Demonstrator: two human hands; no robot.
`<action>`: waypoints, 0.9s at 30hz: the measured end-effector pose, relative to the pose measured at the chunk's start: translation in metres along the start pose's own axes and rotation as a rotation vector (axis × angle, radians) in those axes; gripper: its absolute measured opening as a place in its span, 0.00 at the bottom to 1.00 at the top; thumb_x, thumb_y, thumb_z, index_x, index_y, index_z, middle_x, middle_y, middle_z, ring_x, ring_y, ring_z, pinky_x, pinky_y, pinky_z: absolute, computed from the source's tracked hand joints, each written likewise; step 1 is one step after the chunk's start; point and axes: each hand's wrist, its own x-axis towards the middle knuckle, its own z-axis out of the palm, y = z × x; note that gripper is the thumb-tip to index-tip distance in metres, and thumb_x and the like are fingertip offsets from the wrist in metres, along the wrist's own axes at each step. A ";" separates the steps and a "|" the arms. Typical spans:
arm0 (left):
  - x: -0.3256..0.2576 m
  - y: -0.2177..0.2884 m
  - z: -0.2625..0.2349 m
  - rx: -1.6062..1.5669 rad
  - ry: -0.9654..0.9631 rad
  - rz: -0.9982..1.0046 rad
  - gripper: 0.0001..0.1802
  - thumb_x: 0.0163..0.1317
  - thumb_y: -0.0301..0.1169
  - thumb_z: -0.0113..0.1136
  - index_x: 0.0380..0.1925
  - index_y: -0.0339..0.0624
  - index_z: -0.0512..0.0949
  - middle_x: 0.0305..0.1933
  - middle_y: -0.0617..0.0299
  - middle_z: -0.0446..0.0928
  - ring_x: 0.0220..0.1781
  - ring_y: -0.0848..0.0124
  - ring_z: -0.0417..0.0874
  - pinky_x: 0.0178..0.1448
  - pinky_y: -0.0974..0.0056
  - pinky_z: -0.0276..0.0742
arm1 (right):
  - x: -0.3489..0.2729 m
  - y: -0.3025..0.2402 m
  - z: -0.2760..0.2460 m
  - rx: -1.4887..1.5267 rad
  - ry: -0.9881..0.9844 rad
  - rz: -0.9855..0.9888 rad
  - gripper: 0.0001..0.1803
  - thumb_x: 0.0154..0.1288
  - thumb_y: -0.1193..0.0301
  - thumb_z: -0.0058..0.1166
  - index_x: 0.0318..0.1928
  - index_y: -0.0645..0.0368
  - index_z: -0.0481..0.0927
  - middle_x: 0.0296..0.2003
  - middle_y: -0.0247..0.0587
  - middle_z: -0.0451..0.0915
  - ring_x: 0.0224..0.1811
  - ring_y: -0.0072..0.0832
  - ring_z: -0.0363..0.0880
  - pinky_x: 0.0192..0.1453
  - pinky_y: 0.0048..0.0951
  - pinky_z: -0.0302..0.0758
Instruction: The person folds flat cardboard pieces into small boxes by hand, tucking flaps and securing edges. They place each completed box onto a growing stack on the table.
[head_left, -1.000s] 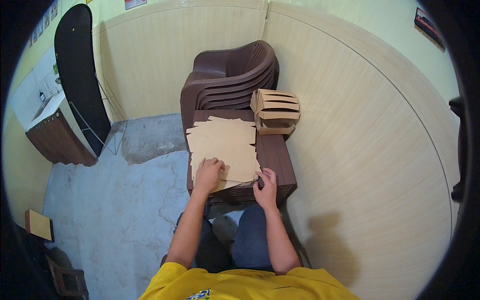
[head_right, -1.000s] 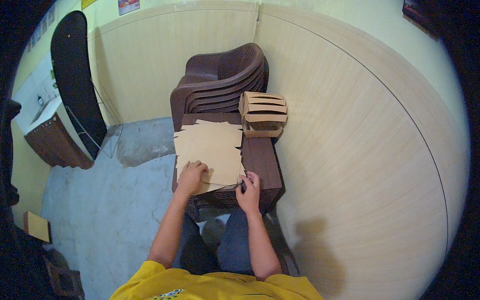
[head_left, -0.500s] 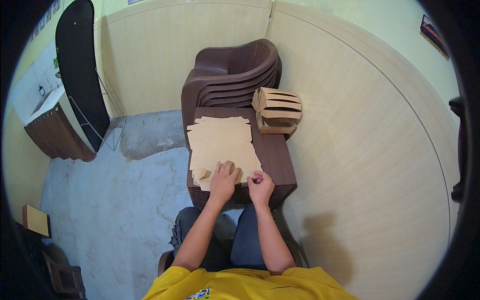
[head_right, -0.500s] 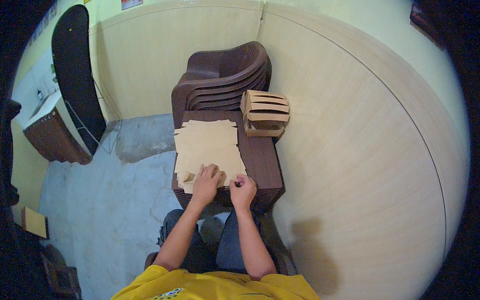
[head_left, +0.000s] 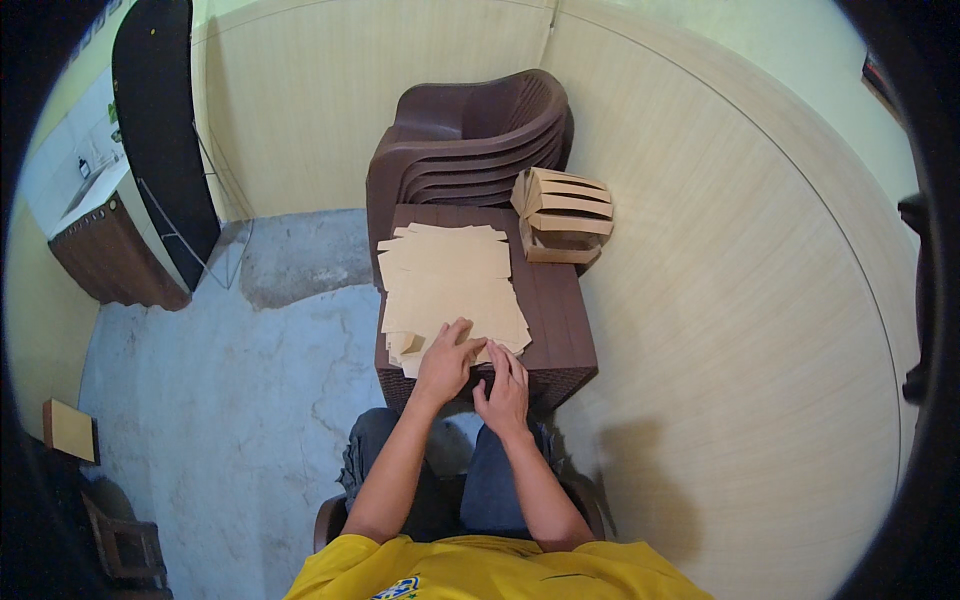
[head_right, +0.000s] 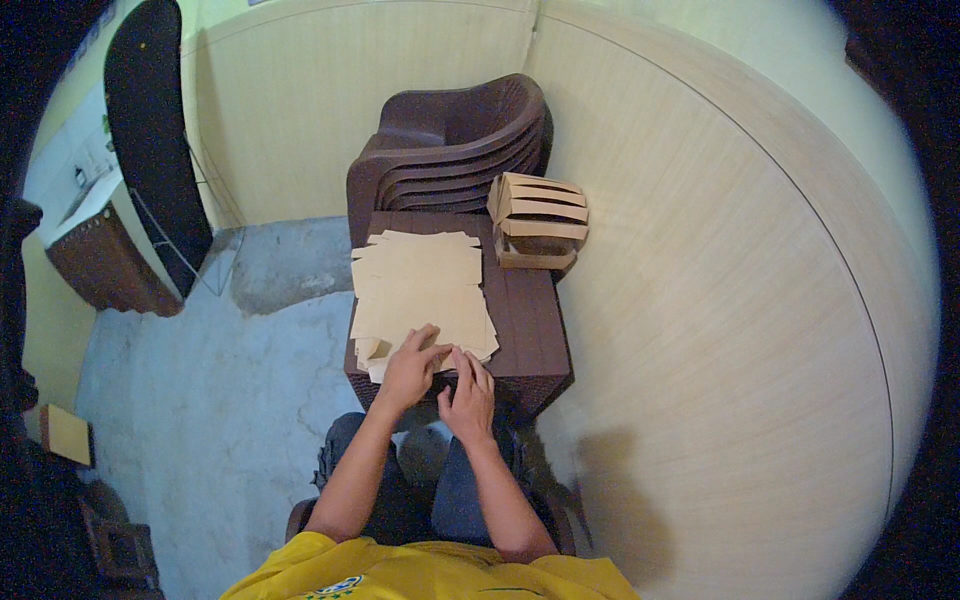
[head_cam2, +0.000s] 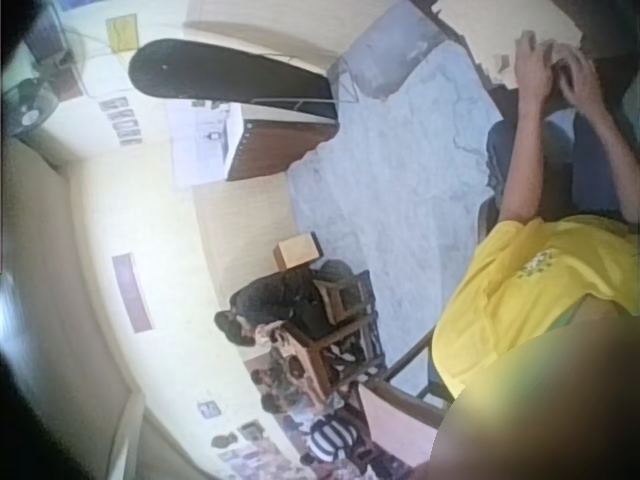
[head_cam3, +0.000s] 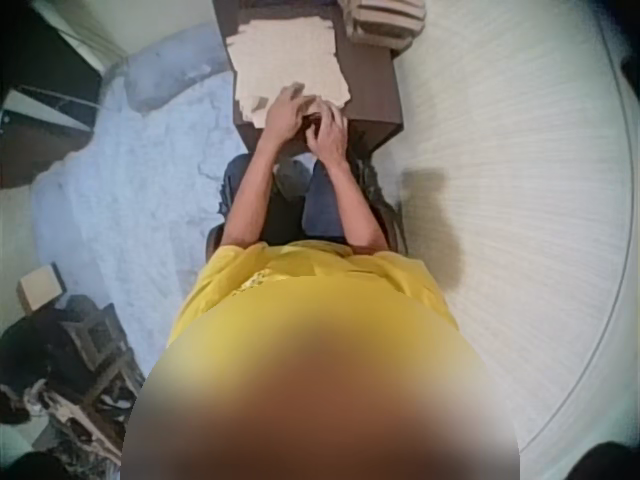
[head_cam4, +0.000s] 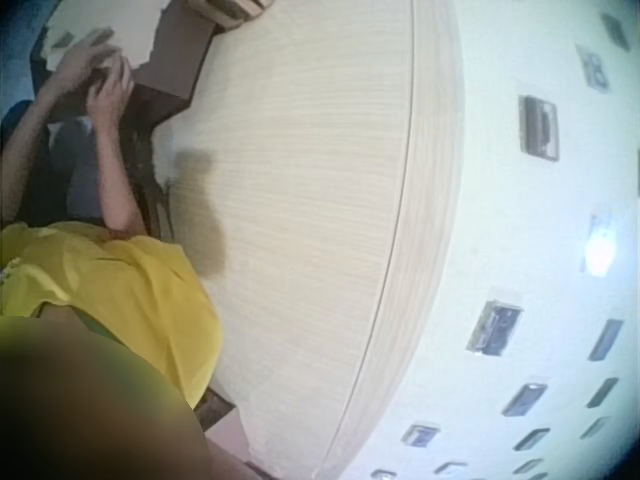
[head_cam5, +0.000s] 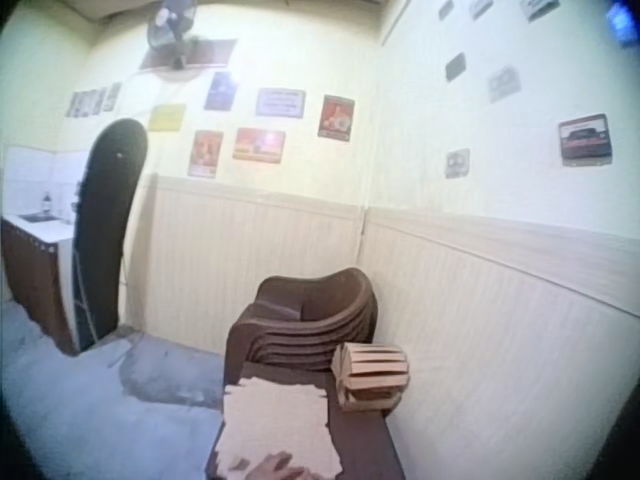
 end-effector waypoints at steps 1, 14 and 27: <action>-0.001 0.000 0.001 -0.003 0.011 0.000 0.19 0.70 0.32 0.65 0.59 0.47 0.88 0.72 0.45 0.77 0.73 0.44 0.78 0.84 0.44 0.69 | -0.002 0.001 -0.002 0.045 0.001 -0.003 0.36 0.64 0.77 0.64 0.73 0.62 0.71 0.65 0.51 0.83 0.73 0.47 0.76 0.77 0.49 0.69; 0.003 0.007 0.007 -0.073 0.045 -0.126 0.15 0.71 0.42 0.70 0.46 0.43 0.94 0.66 0.49 0.82 0.70 0.45 0.81 0.80 0.43 0.73 | 0.056 0.032 -0.020 0.005 -0.067 0.254 0.15 0.55 0.64 0.82 0.32 0.56 0.86 0.35 0.38 0.83 0.47 0.43 0.79 0.55 0.43 0.76; 0.003 0.005 0.007 -0.094 0.075 -0.092 0.14 0.67 0.37 0.72 0.49 0.44 0.92 0.66 0.46 0.82 0.69 0.47 0.82 0.72 0.47 0.78 | 0.085 0.003 0.010 -0.447 0.102 0.515 0.23 0.56 0.50 0.80 0.43 0.53 0.89 0.46 0.42 0.84 0.57 0.47 0.79 0.62 0.53 0.71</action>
